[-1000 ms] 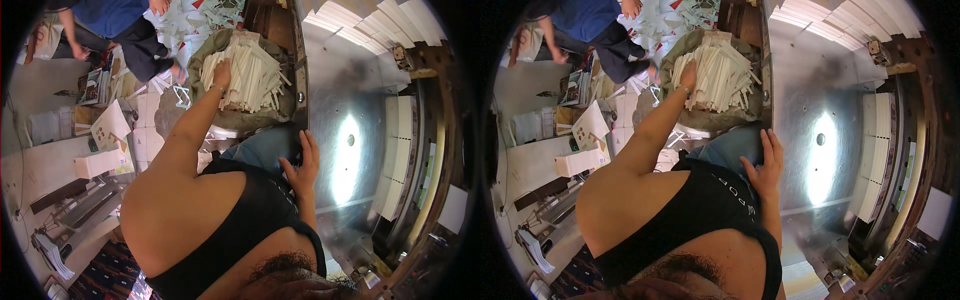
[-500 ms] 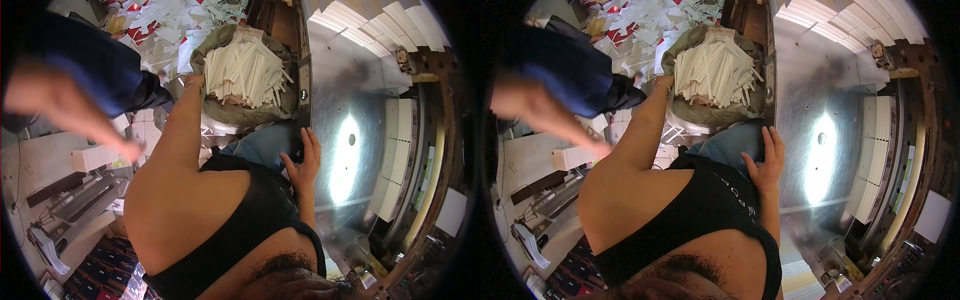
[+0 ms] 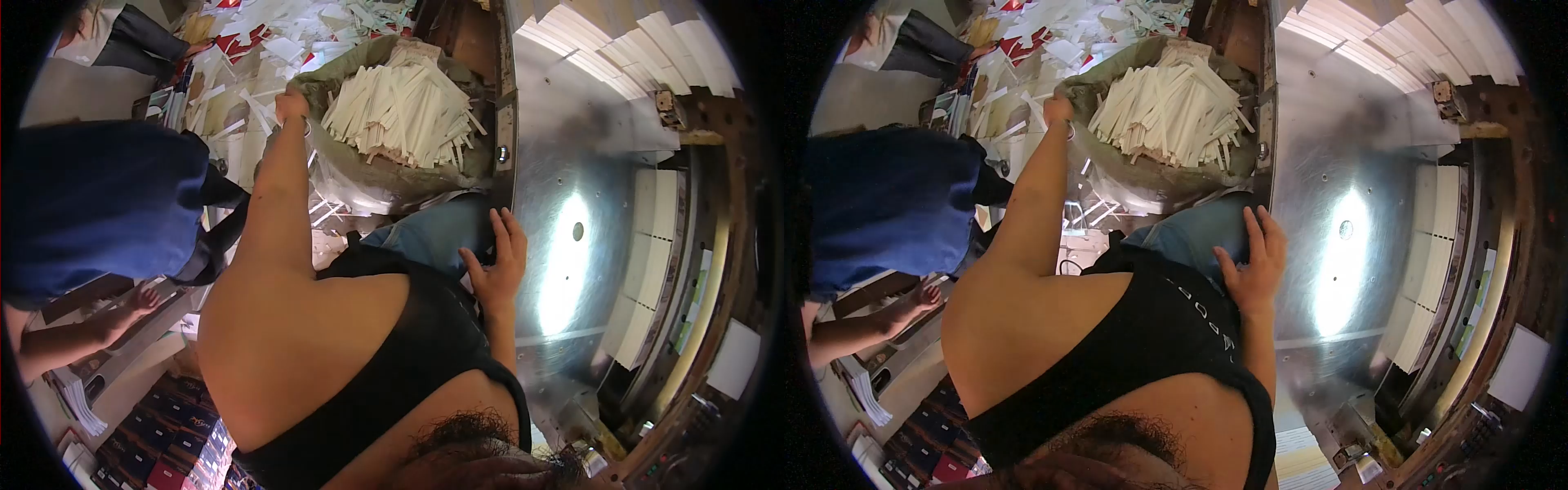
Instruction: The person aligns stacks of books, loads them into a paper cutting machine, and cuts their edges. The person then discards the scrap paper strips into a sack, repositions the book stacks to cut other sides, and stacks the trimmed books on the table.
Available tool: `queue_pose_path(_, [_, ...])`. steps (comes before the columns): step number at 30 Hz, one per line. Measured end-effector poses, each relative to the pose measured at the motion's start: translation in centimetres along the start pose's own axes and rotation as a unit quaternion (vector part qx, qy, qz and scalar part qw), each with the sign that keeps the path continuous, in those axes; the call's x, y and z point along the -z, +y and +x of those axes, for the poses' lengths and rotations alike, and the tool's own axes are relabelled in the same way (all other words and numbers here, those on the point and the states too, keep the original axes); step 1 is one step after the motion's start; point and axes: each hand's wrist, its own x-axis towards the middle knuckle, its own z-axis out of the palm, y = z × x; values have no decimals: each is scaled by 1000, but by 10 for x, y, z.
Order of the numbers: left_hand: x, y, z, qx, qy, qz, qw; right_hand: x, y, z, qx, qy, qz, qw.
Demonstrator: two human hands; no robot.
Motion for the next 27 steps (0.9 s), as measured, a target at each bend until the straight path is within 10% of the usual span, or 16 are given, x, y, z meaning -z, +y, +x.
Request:
queue_pose_path(10, [55, -6, -11, -188, -192, 365, 891, -129, -2, 60, 56, -119, -102, 986])
queue_pose_path(14, [112, -14, -12, -283, -153, 297, 899, -150, 20, 81, -144, -372, -123, 909])
queue_pose_path(17, [130, -14, -8, -305, -119, 243, 913, -171, 46, 72, -67, -387, -188, 900])
queue_pose_path(20, [115, -17, -11, -330, -68, 70, 939, -152, 28, 59, 93, -177, -124, 972])
queue_pose_path(25, [-1, -27, 39, -124, -49, -257, 957, -122, 22, 56, -7, -226, 4, 974])
queue_pose_path(27, [-32, -25, 47, -163, -135, -128, 969, -127, 30, 51, -64, -214, 28, 974])
